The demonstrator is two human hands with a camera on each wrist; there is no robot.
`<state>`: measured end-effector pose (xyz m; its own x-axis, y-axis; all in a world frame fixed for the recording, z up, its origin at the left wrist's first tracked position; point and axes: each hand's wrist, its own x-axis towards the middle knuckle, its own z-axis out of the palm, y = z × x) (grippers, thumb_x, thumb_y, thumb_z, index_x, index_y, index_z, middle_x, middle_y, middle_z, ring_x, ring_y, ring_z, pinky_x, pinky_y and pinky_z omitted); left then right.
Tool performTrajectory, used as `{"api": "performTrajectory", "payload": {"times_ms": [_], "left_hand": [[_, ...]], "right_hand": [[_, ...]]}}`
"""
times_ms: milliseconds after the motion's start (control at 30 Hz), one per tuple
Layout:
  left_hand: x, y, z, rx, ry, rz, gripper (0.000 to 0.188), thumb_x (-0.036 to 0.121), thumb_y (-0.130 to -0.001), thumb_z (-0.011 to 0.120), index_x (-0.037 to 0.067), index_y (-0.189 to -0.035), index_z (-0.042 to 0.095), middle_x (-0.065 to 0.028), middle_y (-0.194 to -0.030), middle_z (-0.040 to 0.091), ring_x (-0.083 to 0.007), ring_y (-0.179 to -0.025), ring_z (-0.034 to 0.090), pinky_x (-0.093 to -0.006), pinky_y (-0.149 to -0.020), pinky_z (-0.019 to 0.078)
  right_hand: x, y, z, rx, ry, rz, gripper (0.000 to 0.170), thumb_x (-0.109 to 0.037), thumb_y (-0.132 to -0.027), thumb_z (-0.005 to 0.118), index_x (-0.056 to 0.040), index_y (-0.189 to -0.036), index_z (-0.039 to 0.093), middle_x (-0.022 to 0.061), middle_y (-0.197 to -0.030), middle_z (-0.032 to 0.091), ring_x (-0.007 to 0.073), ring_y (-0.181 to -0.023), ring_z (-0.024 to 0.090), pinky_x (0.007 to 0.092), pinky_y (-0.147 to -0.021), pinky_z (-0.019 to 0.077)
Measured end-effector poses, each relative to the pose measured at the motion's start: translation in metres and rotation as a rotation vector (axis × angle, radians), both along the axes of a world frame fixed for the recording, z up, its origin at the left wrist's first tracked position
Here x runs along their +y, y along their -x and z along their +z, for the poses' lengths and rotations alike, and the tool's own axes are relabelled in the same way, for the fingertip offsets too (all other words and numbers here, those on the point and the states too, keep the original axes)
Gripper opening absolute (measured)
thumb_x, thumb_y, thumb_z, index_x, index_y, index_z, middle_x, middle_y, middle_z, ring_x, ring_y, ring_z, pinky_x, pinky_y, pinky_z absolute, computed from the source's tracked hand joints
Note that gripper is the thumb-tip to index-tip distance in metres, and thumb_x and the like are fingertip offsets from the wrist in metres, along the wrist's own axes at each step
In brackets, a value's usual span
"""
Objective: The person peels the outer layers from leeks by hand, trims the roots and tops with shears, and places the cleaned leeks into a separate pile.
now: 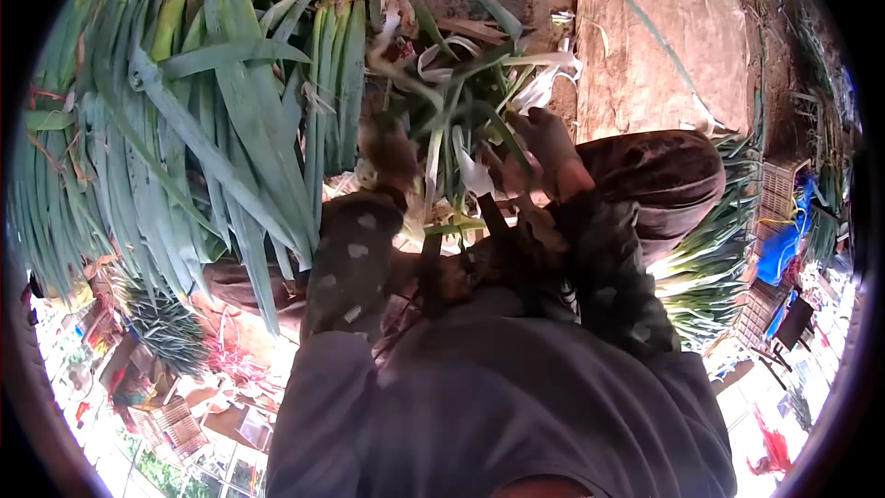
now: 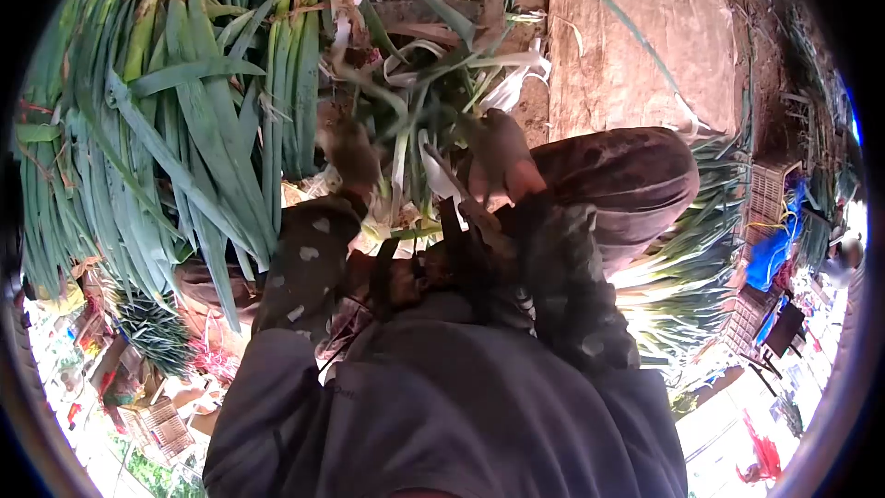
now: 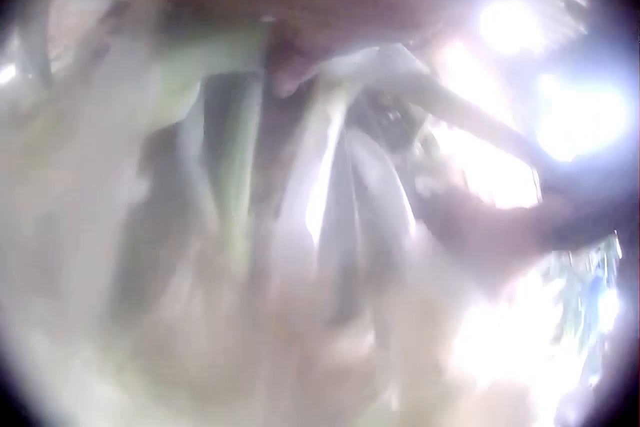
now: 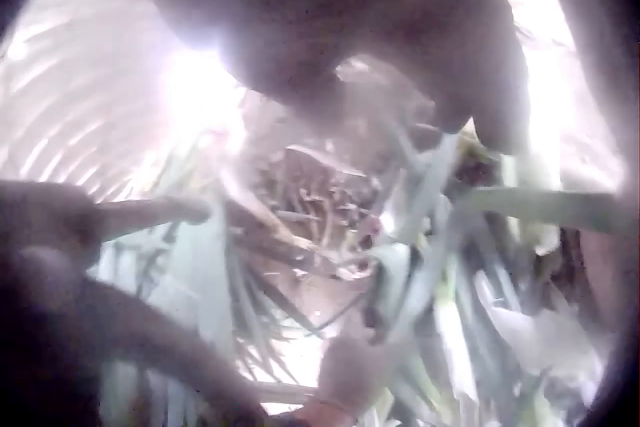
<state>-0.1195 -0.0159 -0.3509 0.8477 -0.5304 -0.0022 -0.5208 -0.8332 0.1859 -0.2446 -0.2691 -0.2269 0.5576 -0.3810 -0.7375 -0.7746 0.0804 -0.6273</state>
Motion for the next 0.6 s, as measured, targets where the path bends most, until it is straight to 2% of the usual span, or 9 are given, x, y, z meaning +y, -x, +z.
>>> {"api": "performTrajectory", "payload": {"times_ms": [67, 100, 167, 233, 333, 400, 500, 533, 600], "left_hand": [[-0.006, -0.025, 0.019, 0.269, 0.155, 0.32, 0.067, 0.02, -0.072, 0.08, -0.001, -0.131, 0.054, -0.0176, -0.123, 0.06, -0.0307, -0.113, 0.059, -0.047, -0.103, 0.0397], [-0.006, -0.037, 0.015, 0.401, 0.23, 0.485, 0.07, 0.02, -0.07, 0.082, -0.001, -0.13, 0.054, -0.0167, -0.124, 0.06, -0.0302, -0.113, 0.058, -0.0471, -0.102, 0.0403], [0.012, -0.062, -0.026, 0.39, 0.366, 0.496, 0.072, 0.026, -0.068, 0.085, -0.002, -0.126, 0.053, -0.019, -0.123, 0.059, -0.0328, -0.112, 0.058, -0.0472, -0.097, 0.0429], [0.02, -0.081, -0.041, 0.45, 0.373, 0.496, 0.079, 0.03, -0.067, 0.084, -0.002, -0.129, 0.048, -0.0202, -0.126, 0.057, -0.0328, -0.115, 0.056, -0.0467, -0.098, 0.0421], [0.029, -0.095, -0.056, 0.545, 0.345, 0.472, 0.089, 0.038, -0.066, 0.083, -0.002, -0.134, 0.041, -0.022, -0.13, 0.053, -0.0328, -0.119, 0.053, -0.046, -0.101, 0.0411], [0.038, -0.086, -0.065, 0.592, 0.332, 0.454, 0.096, 0.042, -0.065, 0.082, -0.002, -0.137, 0.036, -0.0232, -0.133, 0.051, -0.0328, -0.122, 0.051, -0.0455, -0.102, 0.0404], [0.045, -0.085, -0.077, 0.635, 0.334, 0.419, 0.107, 0.05, -0.064, 0.081, -0.002, -0.142, 0.028, -0.025, -0.137, 0.047, -0.0328, -0.126, 0.048, -0.0447, -0.104, 0.0393], [0.045, -0.084, -0.081, 0.646, 0.332, 0.403, 0.111, 0.052, -0.064, 0.081, -0.002, -0.144, 0.026, -0.0256, -0.138, 0.046, -0.0328, -0.128, 0.047, -0.0445, -0.105, 0.0389], [0.041, -0.078, -0.084, 0.678, 0.317, 0.361, 0.118, 0.057, -0.063, 0.08, -0.002, -0.147, 0.021, -0.0268, -0.141, 0.044, -0.0328, -0.131, 0.045, -0.044, -0.106, 0.0382]], "right_hand": [[-0.018, 0.0, -0.046, 0.309, 0.067, 0.084, 0.054, -0.045, -0.086, 0.071, 0.0064, -0.1, 0.064, 0.0079, -0.08, 0.062, 0.0168, -0.07, 0.058, 0.0344, -0.061, 0.0457], [-0.017, 0.003, -0.055, 0.366, 0.034, 0.033, 0.055, -0.047, -0.085, 0.071, 0.0058, -0.099, 0.064, 0.0082, -0.079, 0.062, 0.0167, -0.07, 0.057, 0.0345, -0.06, 0.0455], [-0.013, 0.007, -0.073, 0.481, -0.029, -0.058, 0.059, -0.052, -0.084, 0.072, 0.0048, -0.097, 0.064, 0.0086, -0.079, 0.062, 0.0163, -0.069, 0.056, 0.0349, -0.059, 0.045], [0.017, -0.005, -0.056, 0.243, -0.173, -0.198, 0.057, -0.053, -0.084, 0.072, 0.0023, -0.096, 0.064, 0.009, -0.078, 0.062, 0.0161, -0.063, 0.055, 0.0364, -0.054, 0.0439], [0.043, 0.022, -0.16, 0.05, -0.223, -0.145, 0.06, -0.055, -0.085, 0.069, -0.0008, -0.107, 0.061, 0.0079, -0.087, 0.062, 0.0217, -0.073, 0.058, 0.0392, -0.061, 0.0474], [0.071, 0.026, -0.195, 0.152, -0.24, -0.102, 0.07, -0.054, -0.087, 0.066, 0.0005, -0.129, 0.056, 0.0097, -0.116, 0.067, 0.0306, -0.099, 0.065, 0.04, -0.08, 0.0516], [0.082, 0.02, -0.178, 0.64, -0.26, 0.034, 0.093, -0.071, -0.083, 0.057, 0.0114, -0.126, 0.054, 0.024, -0.117, 0.064, 0.0361, -0.112, 0.061, 0.039, -0.091, 0.0477], [0.089, 0.016, -0.187, 0.656, -0.213, 0.004, 0.093, -0.071, -0.084, 0.055, 0.0118, -0.126, 0.054, 0.0259, -0.116, 0.064, 0.0366, -0.112, 0.061, 0.0403, -0.092, 0.0473], [0.089, 0.009, -0.203, 0.223, -0.03, -0.132, 0.093, -0.071, -0.085, 0.051, 0.0123, -0.125, 0.054, 0.0261, -0.115, 0.065, 0.0373, -0.111, 0.062, 0.0418, -0.093, 0.0467]]}}
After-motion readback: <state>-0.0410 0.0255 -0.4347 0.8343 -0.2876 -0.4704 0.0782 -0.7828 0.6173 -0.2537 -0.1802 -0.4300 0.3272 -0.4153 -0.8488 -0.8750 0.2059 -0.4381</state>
